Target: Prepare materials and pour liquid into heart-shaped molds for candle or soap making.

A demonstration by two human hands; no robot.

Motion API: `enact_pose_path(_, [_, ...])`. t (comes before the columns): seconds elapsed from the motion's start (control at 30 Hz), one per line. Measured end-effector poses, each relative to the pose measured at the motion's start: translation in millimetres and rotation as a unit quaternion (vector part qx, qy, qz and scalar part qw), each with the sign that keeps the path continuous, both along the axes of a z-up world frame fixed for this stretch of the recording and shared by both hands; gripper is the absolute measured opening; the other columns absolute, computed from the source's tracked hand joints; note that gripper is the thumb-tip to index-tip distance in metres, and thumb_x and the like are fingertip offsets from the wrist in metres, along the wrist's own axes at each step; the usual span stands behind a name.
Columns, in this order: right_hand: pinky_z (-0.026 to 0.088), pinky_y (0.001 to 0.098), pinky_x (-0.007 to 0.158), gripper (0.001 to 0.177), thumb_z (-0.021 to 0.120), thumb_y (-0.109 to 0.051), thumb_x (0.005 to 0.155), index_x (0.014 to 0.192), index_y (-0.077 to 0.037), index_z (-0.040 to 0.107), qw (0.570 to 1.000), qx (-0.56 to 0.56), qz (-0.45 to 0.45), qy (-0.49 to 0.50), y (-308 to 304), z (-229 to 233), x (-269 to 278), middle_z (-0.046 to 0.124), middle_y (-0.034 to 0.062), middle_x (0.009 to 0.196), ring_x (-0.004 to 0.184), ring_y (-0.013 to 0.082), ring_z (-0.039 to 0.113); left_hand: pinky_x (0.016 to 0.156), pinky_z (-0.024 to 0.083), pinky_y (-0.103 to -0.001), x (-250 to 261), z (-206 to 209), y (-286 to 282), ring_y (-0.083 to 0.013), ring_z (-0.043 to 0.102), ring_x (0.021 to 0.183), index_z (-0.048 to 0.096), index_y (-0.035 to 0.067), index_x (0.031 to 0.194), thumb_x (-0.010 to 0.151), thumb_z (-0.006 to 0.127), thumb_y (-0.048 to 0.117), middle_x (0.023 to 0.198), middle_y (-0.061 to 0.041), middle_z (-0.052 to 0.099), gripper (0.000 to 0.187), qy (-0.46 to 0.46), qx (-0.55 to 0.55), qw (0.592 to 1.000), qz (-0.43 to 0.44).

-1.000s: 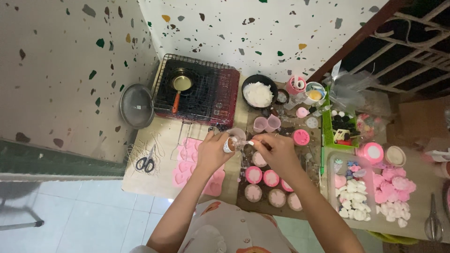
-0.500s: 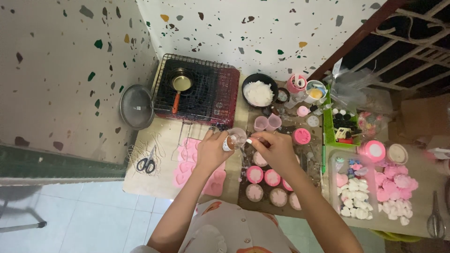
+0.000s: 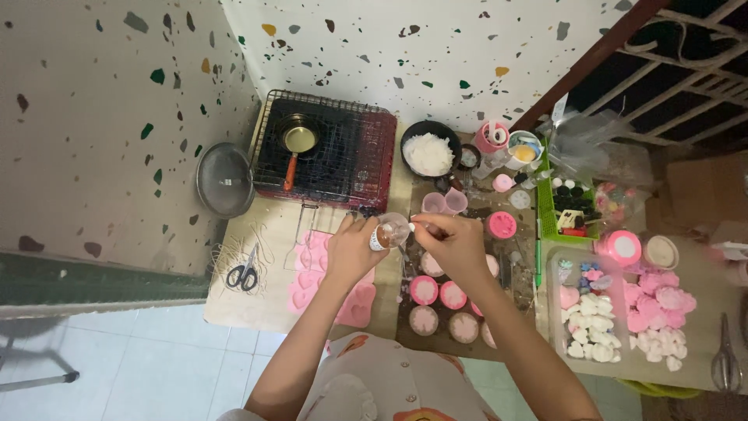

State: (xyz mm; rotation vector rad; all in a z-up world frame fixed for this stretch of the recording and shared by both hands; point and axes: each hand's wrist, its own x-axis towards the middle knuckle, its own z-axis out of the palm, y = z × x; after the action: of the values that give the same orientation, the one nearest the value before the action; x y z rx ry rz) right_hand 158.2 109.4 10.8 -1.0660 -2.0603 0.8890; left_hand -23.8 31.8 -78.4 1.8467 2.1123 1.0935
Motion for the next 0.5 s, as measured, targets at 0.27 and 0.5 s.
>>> enact_pose_path(0.27, [0.045, 0.0226, 0.051, 0.014, 0.080, -0.012, 0.084, 0.096, -0.005, 0.080, 1.000, -0.008, -0.018, 0.001, 0.8, 2.0, -2.7, 0.065, 0.0009, 0.061, 0.055, 0.0020, 0.055, 0.075, 0.054, -0.042, -2.6, -0.5, 4.1, -0.0294, 0.061, 0.093, 0.064, 0.013, 0.098, 0.060, 0.089, 0.026, 0.089, -0.006, 0.068, 0.047, 0.001, -0.013, 1.000, -0.004])
enact_pose_path(0.5, [0.047, 0.0220, 0.052, 0.015, 0.080, -0.013, 0.083, 0.096, -0.005, 0.080, 1.000, 0.001, -0.021, 0.005, 3.0, -0.4, -2.7, 0.067, 0.0002, 0.062, 0.056, 0.0013, 0.057, 0.074, 0.053, -0.043, -3.3, 1.5, 6.6, -0.0295, 0.061, 0.094, 0.064, 0.013, 0.097, 0.060, 0.090, 0.027, 0.089, -0.005, 0.069, 0.046, -0.006, -0.041, 0.999, -0.001])
